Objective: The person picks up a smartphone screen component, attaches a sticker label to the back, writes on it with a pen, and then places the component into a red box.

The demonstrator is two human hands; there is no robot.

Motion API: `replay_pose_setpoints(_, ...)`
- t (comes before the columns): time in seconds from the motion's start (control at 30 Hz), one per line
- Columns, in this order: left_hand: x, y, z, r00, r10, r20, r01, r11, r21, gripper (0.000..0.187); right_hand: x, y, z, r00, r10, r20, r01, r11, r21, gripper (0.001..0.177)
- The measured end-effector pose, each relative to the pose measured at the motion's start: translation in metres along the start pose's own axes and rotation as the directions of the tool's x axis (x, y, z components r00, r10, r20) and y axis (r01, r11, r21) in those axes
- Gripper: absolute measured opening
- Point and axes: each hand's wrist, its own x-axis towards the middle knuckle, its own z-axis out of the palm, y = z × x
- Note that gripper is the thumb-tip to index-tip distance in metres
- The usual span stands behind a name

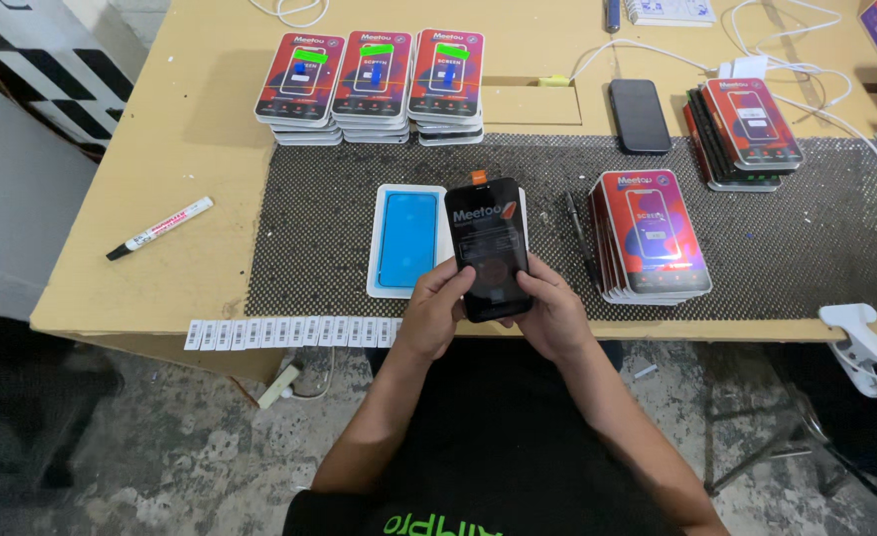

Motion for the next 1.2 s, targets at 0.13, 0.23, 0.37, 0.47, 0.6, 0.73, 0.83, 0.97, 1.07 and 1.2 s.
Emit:
replay_pose_setpoints(0.13,0.002,-0.011,-0.006,1.000,-0.021,-0.022,0.021,0.999,-0.025,0.030,-0.003,-0.004,-0.006,1.000,-0.006,0.002,0.006,1.000,-0.010,0.038)
replay_pose_setpoints(0.23,-0.003,0.004,0.000,0.999,-0.050,-0.004,0.050,0.998,-0.024,0.031,-0.004,-0.005,-0.003,0.999,0.008,0.036,-0.008,1.000,-0.020,0.045)
replay_pose_setpoints(0.37,0.001,0.011,0.002,0.999,-0.048,-0.003,0.047,0.998,-0.036,0.030,0.003,0.008,-0.027,0.996,-0.001,0.085,0.007,0.998,-0.065,0.049)
replay_pose_setpoints(0.47,0.011,-0.020,-0.022,0.999,-0.040,0.012,0.041,0.999,-0.015,0.028,0.004,0.007,-0.027,0.993,-0.037,0.108,0.054,0.985,-0.161,0.053)
replay_pose_setpoints(0.6,0.011,-0.028,-0.035,0.993,-0.014,0.116,0.010,0.999,0.040,0.032,0.000,-0.007,0.003,0.993,-0.078,0.092,0.095,0.976,-0.193,0.033)
replay_pose_setpoints(0.73,0.001,0.003,-0.013,0.992,-0.022,0.128,0.017,0.999,0.042,0.025,-0.001,0.001,-0.011,0.997,-0.074,0.029,0.077,0.989,-0.127,0.031)
replay_pose_setpoints(0.83,0.001,0.006,-0.013,0.985,-0.018,0.169,0.007,0.998,0.067,0.026,-0.002,0.006,-0.018,1.000,-0.015,0.001,0.015,0.999,-0.035,0.034)
replay_pose_setpoints(0.97,0.000,0.011,-0.018,0.983,0.006,0.186,-0.019,0.997,0.072,0.026,0.002,0.004,-0.004,0.999,0.043,-0.003,-0.043,0.997,0.071,0.029)
replay_pose_setpoints(1.07,-0.004,0.024,-0.017,0.977,0.033,0.210,-0.056,0.993,0.104,0.025,0.004,0.005,0.000,0.996,0.066,0.053,-0.071,0.994,0.086,0.029)
replay_pose_setpoints(1.2,-0.008,0.036,-0.019,0.968,0.061,0.244,-0.098,0.985,0.144,0.022,0.011,0.013,-0.008,0.989,0.105,0.101,-0.116,0.987,0.107,0.031)
